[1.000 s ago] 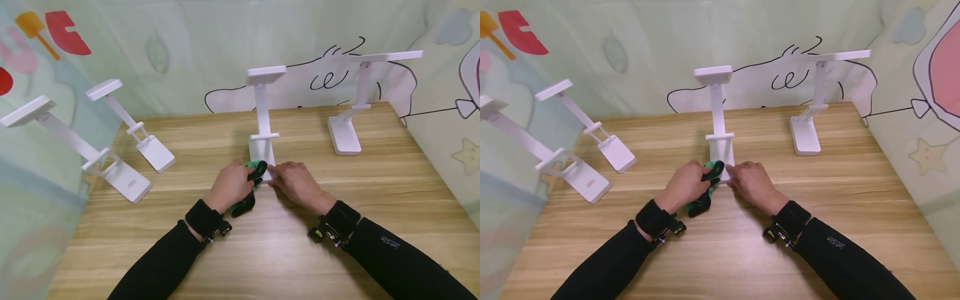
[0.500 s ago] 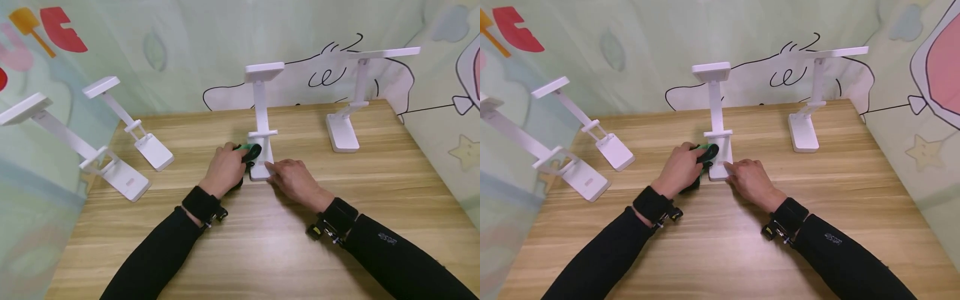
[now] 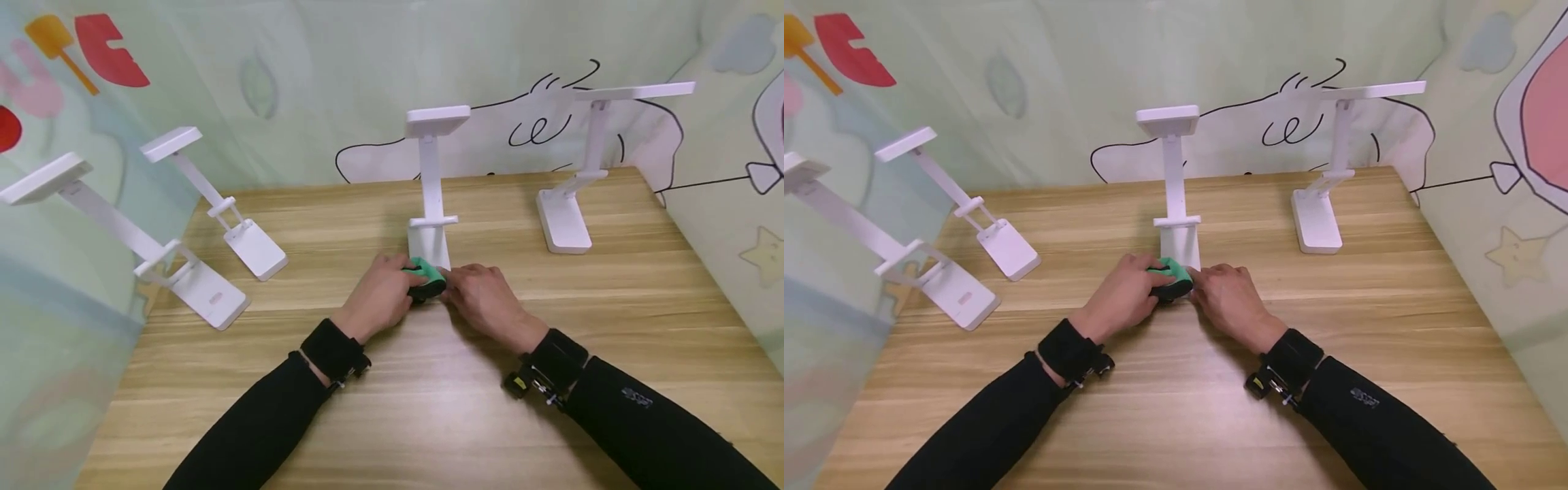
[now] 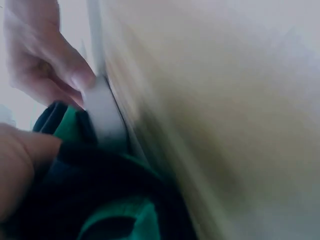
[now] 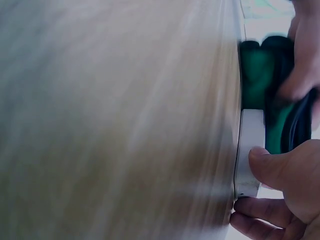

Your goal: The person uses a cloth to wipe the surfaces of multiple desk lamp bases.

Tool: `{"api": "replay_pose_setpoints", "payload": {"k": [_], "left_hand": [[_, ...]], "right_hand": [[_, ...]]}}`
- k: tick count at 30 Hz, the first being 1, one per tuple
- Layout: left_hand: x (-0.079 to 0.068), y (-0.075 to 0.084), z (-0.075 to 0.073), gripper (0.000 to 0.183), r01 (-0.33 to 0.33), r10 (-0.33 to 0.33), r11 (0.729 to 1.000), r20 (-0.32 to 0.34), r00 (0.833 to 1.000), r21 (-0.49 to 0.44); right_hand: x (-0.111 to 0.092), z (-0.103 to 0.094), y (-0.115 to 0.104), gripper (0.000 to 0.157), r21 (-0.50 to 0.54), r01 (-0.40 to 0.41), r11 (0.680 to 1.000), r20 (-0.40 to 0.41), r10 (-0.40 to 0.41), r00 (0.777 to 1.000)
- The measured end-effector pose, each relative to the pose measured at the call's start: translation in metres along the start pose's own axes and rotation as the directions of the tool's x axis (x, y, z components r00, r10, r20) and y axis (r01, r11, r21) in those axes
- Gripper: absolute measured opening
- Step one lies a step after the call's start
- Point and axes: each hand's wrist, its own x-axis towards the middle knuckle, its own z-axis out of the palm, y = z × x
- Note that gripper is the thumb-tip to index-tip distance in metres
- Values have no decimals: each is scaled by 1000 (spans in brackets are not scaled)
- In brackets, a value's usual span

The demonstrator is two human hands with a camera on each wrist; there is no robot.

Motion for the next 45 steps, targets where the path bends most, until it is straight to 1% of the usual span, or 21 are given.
{"api": "replay_pose_setpoints", "payload": {"k": [3,4,6,8,11,13,14,19,23,30,39,45], "left_hand": [[-14,2,-5,39,-29,32,998,45,998,-55],[-18,2,-7,39,-25,30,997,58,998,-73],[-24,2,-10,37,4,3,996,66,998,-94],[-25,0,-11,37,59,-56,993,36,998,-106],[-21,-5,-10,37,142,-148,983,-44,988,-115],[-16,-7,-8,39,164,-174,979,-74,982,-122],[-14,-8,-6,39,165,-176,978,-76,981,-126],[-9,-8,-3,41,152,-162,977,-57,985,-148],[-8,-7,-3,40,180,-191,970,-58,980,-162],[-6,-6,-2,37,248,-255,944,-3,967,-217],[-5,-10,-1,37,270,-277,934,1,961,-235],[-3,-14,-2,36,288,-297,919,7,955,-268]], "right_hand": [[2,-1,0,44,-5,-6,1000,16,6,1000],[2,-1,-1,45,-5,-7,1000,18,7,1000],[4,-1,-1,45,-5,-2,1000,18,2,1000],[5,0,-2,45,-1,1,1000,10,-1,1000],[6,1,-2,45,10,6,1000,2,-6,1000],[6,1,-2,45,13,8,1000,0,-8,1000],[6,1,-2,45,11,10,1000,1,-10,1000],[10,0,5,47,-24,11,1000,-19,-12,1000],[14,-1,14,46,-44,-3,999,-42,1,999],[20,-2,25,46,-37,-26,999,-42,24,999],[27,-4,31,45,-73,-57,996,-27,55,998],[31,-6,33,45,-103,-80,991,-21,78,997]]}}
